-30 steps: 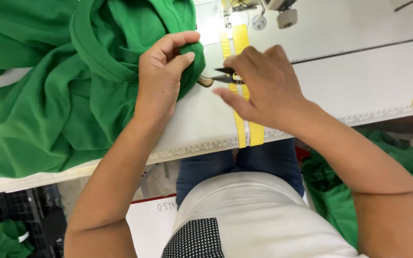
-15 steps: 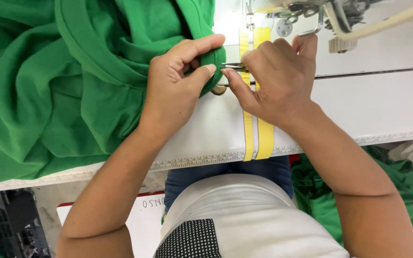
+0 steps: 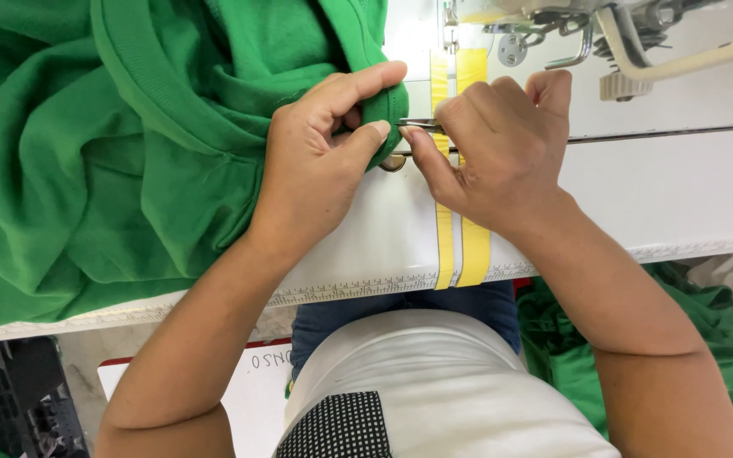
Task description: Trimming loose threads from green garments using small snips on a factory workbench.
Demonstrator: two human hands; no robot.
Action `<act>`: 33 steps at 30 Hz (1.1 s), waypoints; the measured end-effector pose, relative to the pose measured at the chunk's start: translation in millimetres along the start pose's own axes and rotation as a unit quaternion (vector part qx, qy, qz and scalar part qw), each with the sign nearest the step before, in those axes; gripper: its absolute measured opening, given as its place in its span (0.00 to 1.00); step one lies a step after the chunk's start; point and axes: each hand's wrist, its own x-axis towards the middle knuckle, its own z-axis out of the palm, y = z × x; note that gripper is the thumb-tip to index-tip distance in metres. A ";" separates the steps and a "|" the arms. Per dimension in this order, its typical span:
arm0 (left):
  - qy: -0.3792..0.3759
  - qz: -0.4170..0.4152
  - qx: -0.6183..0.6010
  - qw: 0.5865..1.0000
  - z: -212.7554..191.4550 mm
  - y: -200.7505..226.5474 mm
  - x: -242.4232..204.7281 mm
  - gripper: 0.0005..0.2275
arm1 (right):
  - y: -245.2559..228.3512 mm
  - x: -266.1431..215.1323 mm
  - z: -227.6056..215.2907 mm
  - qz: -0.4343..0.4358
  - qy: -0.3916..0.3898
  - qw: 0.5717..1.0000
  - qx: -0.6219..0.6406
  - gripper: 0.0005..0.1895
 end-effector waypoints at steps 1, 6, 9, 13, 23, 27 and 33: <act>-0.001 0.000 0.000 1.000 0.0 0.1 0.1 0.19 | 0.1 0.0 -0.3 0.001 0.000 1.000 0.000 0.19; 0.000 0.002 0.001 1.000 0.9 -0.1 -0.4 0.19 | 1.2 -2.0 0.1 -0.008 -0.006 1.000 -0.014 0.20; 0.003 -0.011 -0.006 1.000 2.4 1.4 -0.8 0.19 | 2.3 -3.3 0.0 -0.014 -0.010 0.999 -0.031 0.21; 0.002 -0.010 0.002 1.000 2.0 2.7 -1.0 0.19 | 2.3 -3.1 0.4 -0.013 -0.006 1.000 -0.026 0.21; -0.047 -0.030 -0.098 0.994 -1.5 4.1 -1.6 0.20 | 2.4 -2.7 2.7 0.018 -0.074 0.989 0.124 0.14; -0.063 -0.047 -0.154 0.985 -2.1 3.9 -1.7 0.20 | 3.0 -6.5 4.4 0.001 -0.102 0.989 0.106 0.19; -0.056 -0.054 -0.189 0.979 -2.0 1.1 -0.2 0.20 | 4.7 -7.0 1.0 0.009 -0.052 0.995 0.088 0.16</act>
